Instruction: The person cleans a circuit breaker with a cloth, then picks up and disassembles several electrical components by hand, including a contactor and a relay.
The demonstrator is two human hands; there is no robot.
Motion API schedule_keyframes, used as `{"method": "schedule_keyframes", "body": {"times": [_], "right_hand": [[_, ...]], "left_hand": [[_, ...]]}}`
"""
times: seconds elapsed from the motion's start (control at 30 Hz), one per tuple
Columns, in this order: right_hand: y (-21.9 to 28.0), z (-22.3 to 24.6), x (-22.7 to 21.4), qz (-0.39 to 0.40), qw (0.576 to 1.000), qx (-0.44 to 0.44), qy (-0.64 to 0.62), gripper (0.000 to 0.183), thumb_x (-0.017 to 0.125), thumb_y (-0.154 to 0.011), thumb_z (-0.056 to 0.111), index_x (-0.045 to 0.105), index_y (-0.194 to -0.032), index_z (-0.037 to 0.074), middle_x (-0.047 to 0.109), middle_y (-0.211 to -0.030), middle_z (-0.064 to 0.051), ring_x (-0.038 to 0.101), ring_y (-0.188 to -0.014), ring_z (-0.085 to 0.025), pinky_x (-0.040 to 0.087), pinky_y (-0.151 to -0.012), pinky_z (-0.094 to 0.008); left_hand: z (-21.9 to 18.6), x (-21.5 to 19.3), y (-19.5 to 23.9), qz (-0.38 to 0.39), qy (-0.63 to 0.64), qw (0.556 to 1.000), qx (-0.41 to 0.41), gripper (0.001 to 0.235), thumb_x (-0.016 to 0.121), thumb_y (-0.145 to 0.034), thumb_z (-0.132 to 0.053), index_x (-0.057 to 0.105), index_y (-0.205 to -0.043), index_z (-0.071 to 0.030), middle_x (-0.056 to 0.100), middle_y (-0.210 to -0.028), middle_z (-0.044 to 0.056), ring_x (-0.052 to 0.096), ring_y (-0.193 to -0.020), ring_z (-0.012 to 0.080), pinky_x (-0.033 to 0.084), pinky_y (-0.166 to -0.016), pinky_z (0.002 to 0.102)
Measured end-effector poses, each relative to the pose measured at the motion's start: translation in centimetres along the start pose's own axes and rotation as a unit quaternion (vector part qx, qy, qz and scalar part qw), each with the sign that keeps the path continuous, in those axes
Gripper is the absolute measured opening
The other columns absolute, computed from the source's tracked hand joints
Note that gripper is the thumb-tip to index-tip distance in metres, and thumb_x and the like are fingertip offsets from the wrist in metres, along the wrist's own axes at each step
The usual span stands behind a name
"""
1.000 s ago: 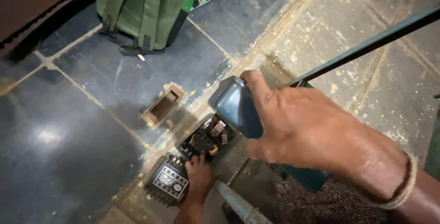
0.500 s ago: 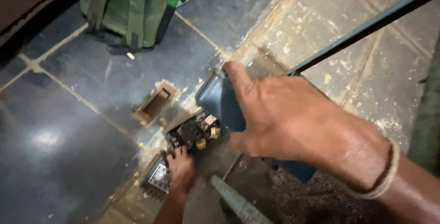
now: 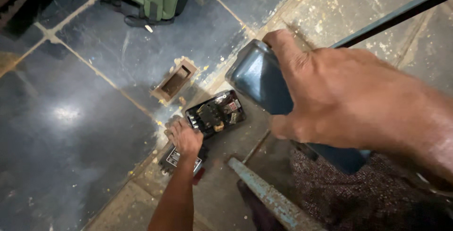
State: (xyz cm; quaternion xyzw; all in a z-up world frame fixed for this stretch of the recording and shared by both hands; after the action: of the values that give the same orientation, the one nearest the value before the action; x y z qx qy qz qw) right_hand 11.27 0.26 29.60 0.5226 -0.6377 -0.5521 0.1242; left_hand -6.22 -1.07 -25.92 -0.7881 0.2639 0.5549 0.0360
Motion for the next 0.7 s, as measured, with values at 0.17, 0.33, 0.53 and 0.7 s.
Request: {"method": "schedule_keyframes", "body": {"times": [0.17, 0.33, 0.53, 0.7], "right_hand": [[0.2, 0.6, -0.1, 0.019, 0.999, 0.01, 0.025, 0.077, 0.063, -0.099, 0.035, 0.011, -0.153, 0.015, 0.069, -0.082, -0.016, 0.066, -0.057, -0.022, 0.06, -0.052, -0.028], [-0.1, 0.4, 0.0, 0.007, 0.999, -0.006, 0.032, 0.087, 0.066, -0.097, 0.033, 0.005, -0.156, 0.014, 0.065, -0.089, -0.02, 0.071, -0.06, -0.024, 0.061, -0.053, -0.028], [0.0, 0.5, -0.1, -0.001, 0.999, -0.029, 0.039, 0.084, 0.067, -0.094, 0.032, 0.01, -0.152, 0.01, 0.065, -0.092, -0.023, 0.072, -0.061, -0.027, 0.062, -0.053, -0.03], [-0.1, 0.4, 0.0, 0.002, 0.999, -0.018, 0.041, 0.084, 0.067, -0.095, 0.029, 0.008, -0.152, 0.014, 0.064, -0.094, -0.022, 0.073, -0.061, -0.027, 0.063, -0.052, -0.029]], "left_hand": [[0.1, 0.3, -2.7, 0.231, 0.034, 0.959, -0.163, 0.042, 0.065, -0.085, -0.032, 0.076, -0.117, -0.008, 0.067, -0.134, 0.02, 0.059, -0.132, 0.0364, 0.032, -0.123, 0.048], [0.3, 0.9, -4.0, 0.259, 0.041, 0.946, -0.19, 0.042, 0.065, -0.085, -0.03, 0.074, -0.122, -0.011, 0.063, -0.137, 0.017, 0.057, -0.132, 0.0379, 0.042, -0.114, 0.049], [-0.2, 0.0, -4.0, 0.328, -0.037, 0.932, -0.148, 0.067, 0.081, -0.074, -0.035, 0.062, -0.133, -0.009, 0.05, -0.15, 0.011, 0.048, -0.136, 0.0377, 0.027, -0.113, 0.069], [-1.2, 0.1, -3.0, 0.243, -0.034, 0.959, -0.139, 0.051, 0.073, -0.077, -0.031, 0.071, -0.124, -0.013, 0.054, -0.147, 0.013, 0.039, -0.143, 0.0392, 0.025, -0.114, 0.065]]}}
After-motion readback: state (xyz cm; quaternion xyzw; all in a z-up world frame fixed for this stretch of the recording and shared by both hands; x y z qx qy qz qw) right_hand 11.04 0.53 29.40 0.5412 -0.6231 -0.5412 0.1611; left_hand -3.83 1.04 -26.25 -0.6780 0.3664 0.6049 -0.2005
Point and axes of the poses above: each hand's wrist, its own y-axis away from the middle knuckle, its own x-axis out of the palm, z = x × y, the point moved 1 cm from there along -y, towards the middle knuckle
